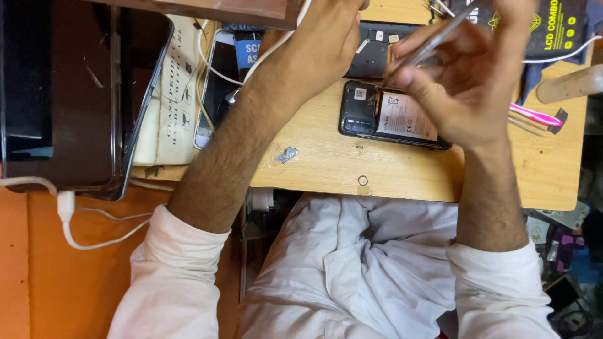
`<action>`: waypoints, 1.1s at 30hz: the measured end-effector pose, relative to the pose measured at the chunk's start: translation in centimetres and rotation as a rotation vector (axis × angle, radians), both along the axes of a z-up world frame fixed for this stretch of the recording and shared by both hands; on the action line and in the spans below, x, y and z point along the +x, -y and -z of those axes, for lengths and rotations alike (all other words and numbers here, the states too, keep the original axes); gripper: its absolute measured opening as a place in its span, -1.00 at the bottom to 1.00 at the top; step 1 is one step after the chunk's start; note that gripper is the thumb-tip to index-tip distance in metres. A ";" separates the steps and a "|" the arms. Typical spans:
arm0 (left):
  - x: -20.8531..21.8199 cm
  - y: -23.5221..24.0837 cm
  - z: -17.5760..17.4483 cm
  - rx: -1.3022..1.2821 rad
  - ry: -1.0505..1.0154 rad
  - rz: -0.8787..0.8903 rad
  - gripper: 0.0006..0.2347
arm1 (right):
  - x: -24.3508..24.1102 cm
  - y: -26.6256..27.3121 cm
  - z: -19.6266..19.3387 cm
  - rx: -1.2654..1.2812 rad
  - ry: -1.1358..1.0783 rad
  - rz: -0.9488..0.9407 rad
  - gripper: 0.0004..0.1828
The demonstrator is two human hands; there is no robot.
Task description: The person disassembles a smartphone, removes the back cover, and uses a screwdriver to detach internal components. They then apply adhesive to the back cover and reposition it over the phone chassis.
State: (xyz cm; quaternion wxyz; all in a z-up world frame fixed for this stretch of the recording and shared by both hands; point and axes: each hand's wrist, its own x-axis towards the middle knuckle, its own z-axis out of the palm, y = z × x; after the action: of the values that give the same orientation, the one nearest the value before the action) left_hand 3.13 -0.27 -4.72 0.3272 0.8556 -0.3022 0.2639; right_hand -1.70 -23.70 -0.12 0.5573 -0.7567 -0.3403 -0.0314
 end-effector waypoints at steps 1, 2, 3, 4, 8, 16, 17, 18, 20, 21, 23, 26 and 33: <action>-0.1 -0.2 0.4 0.025 -0.038 -0.042 -0.86 | -0.5 -0.4 0.0 -0.062 0.035 -0.074 -0.13; -0.1 -0.3 0.7 0.050 -0.076 -0.084 -0.85 | -1.1 -0.9 0.1 -0.073 -0.014 -0.118 -0.14; -0.2 -0.4 1.0 0.049 -0.057 -0.088 -0.86 | -1.2 -1.4 0.2 -0.089 -0.029 -0.147 -0.14; -0.3 -0.5 1.3 0.049 -0.038 -0.092 -0.86 | -1.4 -1.8 0.3 -0.105 -0.044 -0.176 -0.15; -0.3 -0.6 1.9 0.259 0.256 -0.136 -0.87 | -1.4 -2.3 0.4 -0.158 -0.010 -0.186 -0.19; -0.1 -0.1 2.2 -0.001 -0.041 -0.149 -0.95 | -1.3 -2.3 0.3 -0.262 0.067 -0.181 -0.20; -0.2 -0.2 2.2 -0.007 -0.049 -0.154 -0.95 | -1.3 -2.4 0.3 -0.266 0.072 -0.181 -0.20; -0.2 -0.2 2.3 0.033 -0.015 -0.166 -0.95 | -1.3 -2.5 0.2 -0.270 0.075 -0.179 -0.20; -0.2 -0.3 2.4 0.115 0.050 -0.194 -0.95 | -1.3 -2.8 0.0 -0.274 0.074 -0.176 -0.21; -0.2 -0.3 2.4 0.104 0.040 -0.184 -0.95 | -1.3 -2.9 -0.1 -0.274 0.075 -0.179 -0.22; -0.2 -0.5 2.3 0.083 0.018 -0.164 -0.96 | -1.4 -3.2 -0.5 -0.273 0.079 -0.189 -0.26; -0.1 -0.7 2.0 0.194 0.073 -0.177 -0.96 | -1.5 -3.3 -1.2 -0.295 0.149 -0.197 -0.32; -0.2 -0.6 1.5 0.132 -0.048 -0.194 -0.90 | -2.4 -3.2 -0.8 -0.444 0.307 -0.012 -0.49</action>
State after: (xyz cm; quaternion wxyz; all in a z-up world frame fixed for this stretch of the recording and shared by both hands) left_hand 2.93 0.35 -6.20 0.2504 0.9065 -0.2266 0.2533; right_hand -4.05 -20.53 0.67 0.3198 -0.8447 -0.4239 -0.0668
